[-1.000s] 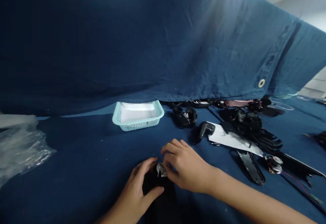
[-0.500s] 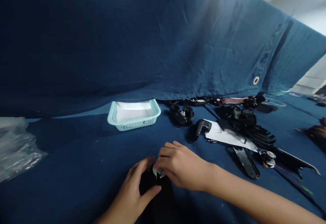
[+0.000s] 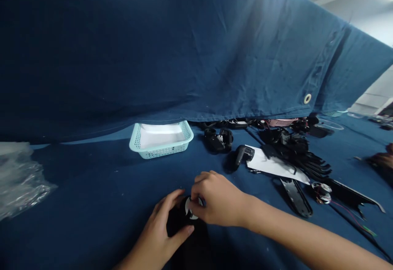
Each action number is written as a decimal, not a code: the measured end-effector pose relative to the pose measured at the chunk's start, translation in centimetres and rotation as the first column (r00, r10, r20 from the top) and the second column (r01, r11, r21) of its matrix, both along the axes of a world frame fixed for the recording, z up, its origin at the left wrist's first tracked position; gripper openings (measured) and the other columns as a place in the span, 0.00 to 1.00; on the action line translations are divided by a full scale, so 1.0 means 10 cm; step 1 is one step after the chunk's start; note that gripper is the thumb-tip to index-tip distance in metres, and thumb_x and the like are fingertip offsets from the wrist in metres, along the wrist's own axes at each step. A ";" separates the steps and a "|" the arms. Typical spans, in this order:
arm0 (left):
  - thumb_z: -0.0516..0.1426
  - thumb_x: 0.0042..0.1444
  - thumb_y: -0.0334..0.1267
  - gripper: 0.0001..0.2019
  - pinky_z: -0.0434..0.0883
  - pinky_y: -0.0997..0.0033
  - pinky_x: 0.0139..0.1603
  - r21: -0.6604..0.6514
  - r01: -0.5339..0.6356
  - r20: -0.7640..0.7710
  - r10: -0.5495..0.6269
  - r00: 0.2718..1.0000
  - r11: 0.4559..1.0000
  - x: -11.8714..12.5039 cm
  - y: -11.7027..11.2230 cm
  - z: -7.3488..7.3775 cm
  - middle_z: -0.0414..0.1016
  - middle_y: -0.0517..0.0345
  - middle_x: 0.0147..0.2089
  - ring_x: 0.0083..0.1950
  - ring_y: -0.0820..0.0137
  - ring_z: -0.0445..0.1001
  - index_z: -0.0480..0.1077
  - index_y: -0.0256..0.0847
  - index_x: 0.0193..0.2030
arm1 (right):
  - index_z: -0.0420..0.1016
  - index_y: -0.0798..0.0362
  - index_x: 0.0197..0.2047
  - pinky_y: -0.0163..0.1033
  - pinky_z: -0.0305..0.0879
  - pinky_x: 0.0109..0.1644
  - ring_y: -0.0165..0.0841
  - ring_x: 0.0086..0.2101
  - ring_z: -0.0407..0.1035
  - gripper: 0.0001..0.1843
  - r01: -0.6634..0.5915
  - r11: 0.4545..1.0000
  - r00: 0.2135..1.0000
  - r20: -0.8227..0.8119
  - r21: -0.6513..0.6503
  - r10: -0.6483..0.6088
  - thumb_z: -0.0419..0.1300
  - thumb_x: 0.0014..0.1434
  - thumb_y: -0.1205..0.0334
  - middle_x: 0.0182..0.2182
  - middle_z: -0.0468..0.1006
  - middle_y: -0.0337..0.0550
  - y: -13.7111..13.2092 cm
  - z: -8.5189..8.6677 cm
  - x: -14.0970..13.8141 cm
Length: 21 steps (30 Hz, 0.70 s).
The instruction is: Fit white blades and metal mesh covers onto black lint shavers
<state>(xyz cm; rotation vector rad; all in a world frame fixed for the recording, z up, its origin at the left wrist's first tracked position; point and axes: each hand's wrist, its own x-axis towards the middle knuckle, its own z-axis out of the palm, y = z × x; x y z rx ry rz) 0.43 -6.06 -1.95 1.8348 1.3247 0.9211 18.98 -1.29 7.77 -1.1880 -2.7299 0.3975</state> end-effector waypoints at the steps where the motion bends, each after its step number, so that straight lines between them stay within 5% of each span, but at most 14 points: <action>1: 0.61 0.53 0.38 0.30 0.68 0.46 0.60 0.002 0.001 0.003 -0.001 1.000 1.000 0.00 0.00 0.00 0.71 0.45 0.58 0.59 0.54 0.70 0.59 0.44 0.63 | 0.77 0.54 0.27 0.34 0.60 0.36 0.31 0.31 0.68 0.09 0.020 1.000 1.000 0.001 -0.010 -0.020 0.60 0.59 0.65 0.26 0.75 0.40 0.00 0.00 -0.01; 10: 0.62 0.53 0.37 0.30 0.68 0.46 0.60 0.012 0.010 -0.004 -0.010 1.000 1.000 -0.01 -0.01 0.02 0.71 0.47 0.58 0.60 0.54 0.70 0.59 0.44 0.63 | 0.81 0.52 0.28 0.33 0.57 0.28 0.29 0.25 0.69 0.11 0.158 0.979 0.987 0.064 -0.128 -0.150 0.59 0.58 0.61 0.26 0.80 0.41 0.02 0.07 -0.04; 21: 0.61 0.56 0.38 0.29 0.68 0.47 0.60 0.051 0.027 -0.049 -0.024 0.999 0.998 -0.01 -0.04 0.01 0.70 0.46 0.59 0.60 0.54 0.69 0.58 0.43 0.63 | 0.82 0.50 0.28 0.33 0.54 0.26 0.29 0.23 0.68 0.13 0.168 0.972 0.977 0.158 -0.162 -0.143 0.57 0.59 0.58 0.22 0.80 0.39 0.09 0.10 -0.07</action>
